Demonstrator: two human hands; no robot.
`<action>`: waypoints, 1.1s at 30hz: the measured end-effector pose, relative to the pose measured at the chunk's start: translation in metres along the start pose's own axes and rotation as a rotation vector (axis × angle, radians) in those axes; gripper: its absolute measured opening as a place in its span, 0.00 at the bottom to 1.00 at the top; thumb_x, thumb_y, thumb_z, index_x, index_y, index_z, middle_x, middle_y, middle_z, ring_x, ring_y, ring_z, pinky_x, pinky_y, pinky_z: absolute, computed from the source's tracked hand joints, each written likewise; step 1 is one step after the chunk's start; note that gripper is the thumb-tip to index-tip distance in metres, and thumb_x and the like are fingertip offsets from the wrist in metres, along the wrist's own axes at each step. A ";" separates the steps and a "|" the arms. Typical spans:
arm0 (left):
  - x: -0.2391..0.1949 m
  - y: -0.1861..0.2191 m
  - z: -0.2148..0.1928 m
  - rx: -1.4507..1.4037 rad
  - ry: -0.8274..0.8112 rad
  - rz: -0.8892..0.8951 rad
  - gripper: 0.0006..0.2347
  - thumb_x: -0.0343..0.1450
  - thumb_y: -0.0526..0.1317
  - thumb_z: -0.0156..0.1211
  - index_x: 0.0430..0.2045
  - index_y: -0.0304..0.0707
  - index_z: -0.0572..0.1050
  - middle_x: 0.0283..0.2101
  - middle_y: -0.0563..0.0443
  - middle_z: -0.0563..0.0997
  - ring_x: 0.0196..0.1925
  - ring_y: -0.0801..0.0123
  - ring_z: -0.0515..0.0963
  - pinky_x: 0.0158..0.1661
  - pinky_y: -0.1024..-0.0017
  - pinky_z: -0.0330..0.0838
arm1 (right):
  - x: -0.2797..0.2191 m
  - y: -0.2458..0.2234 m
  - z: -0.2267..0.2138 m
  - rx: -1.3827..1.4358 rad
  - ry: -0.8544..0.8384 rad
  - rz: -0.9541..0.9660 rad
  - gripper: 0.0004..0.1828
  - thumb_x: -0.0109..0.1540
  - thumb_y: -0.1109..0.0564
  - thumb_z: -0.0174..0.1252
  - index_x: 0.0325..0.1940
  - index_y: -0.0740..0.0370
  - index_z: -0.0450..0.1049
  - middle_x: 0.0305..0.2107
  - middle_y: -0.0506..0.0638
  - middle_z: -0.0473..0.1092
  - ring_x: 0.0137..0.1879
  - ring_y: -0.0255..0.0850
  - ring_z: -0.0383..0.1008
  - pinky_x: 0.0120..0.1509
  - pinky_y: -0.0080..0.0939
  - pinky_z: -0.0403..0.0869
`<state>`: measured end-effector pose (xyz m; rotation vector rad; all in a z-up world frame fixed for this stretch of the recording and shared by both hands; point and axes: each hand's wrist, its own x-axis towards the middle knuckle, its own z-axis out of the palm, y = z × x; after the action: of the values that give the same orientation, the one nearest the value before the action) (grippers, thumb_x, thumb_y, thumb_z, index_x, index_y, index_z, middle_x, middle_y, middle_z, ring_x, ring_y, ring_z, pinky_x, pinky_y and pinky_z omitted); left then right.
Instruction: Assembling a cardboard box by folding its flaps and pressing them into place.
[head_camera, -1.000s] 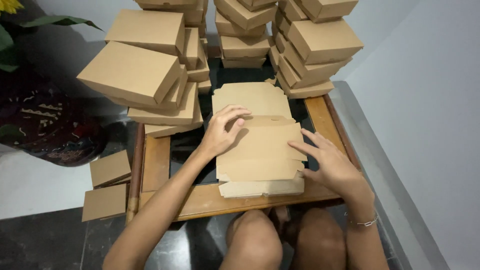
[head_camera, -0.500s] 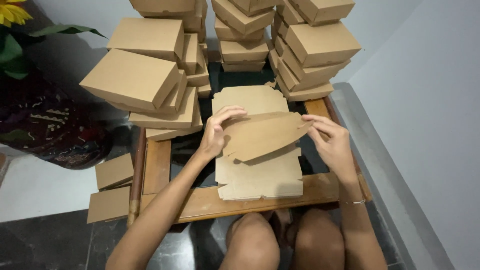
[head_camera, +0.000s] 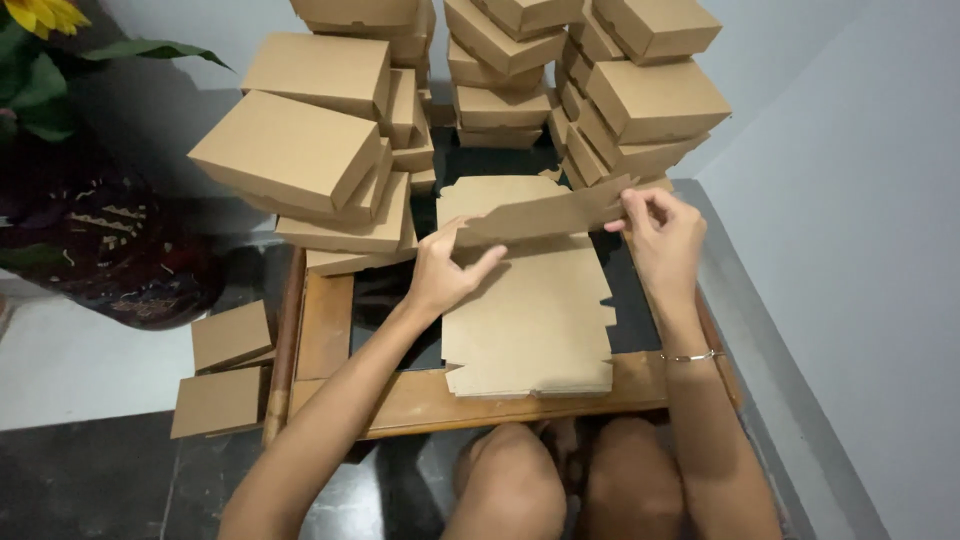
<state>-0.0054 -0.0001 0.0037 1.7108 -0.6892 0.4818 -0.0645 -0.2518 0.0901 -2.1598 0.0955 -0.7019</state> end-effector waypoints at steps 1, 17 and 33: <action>0.000 0.000 0.001 0.031 0.068 -0.026 0.11 0.68 0.42 0.73 0.35 0.34 0.81 0.32 0.45 0.85 0.38 0.52 0.86 0.39 0.60 0.80 | 0.002 -0.003 0.002 -0.016 0.019 0.000 0.10 0.72 0.57 0.58 0.36 0.53 0.80 0.20 0.48 0.77 0.31 0.33 0.78 0.44 0.30 0.73; -0.003 -0.016 0.011 -0.249 0.229 -0.389 0.06 0.68 0.38 0.73 0.21 0.39 0.83 0.22 0.52 0.83 0.27 0.79 0.73 0.28 0.73 0.72 | -0.037 0.050 0.023 -0.046 -0.203 0.286 0.31 0.60 0.49 0.70 0.64 0.62 0.71 0.52 0.62 0.74 0.58 0.56 0.76 0.58 0.52 0.78; -0.017 -0.039 0.017 -0.189 0.334 -0.385 0.16 0.81 0.43 0.50 0.23 0.42 0.78 0.25 0.60 0.81 0.30 0.79 0.70 0.36 0.73 0.71 | -0.103 0.145 -0.009 0.797 -0.396 0.537 0.52 0.59 0.19 0.43 0.69 0.65 0.60 0.43 0.65 0.77 0.41 0.51 0.82 0.38 0.40 0.82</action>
<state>0.0080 -0.0069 -0.0395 1.4905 -0.1519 0.4026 -0.1316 -0.3202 -0.0598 -1.3677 0.1471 0.0292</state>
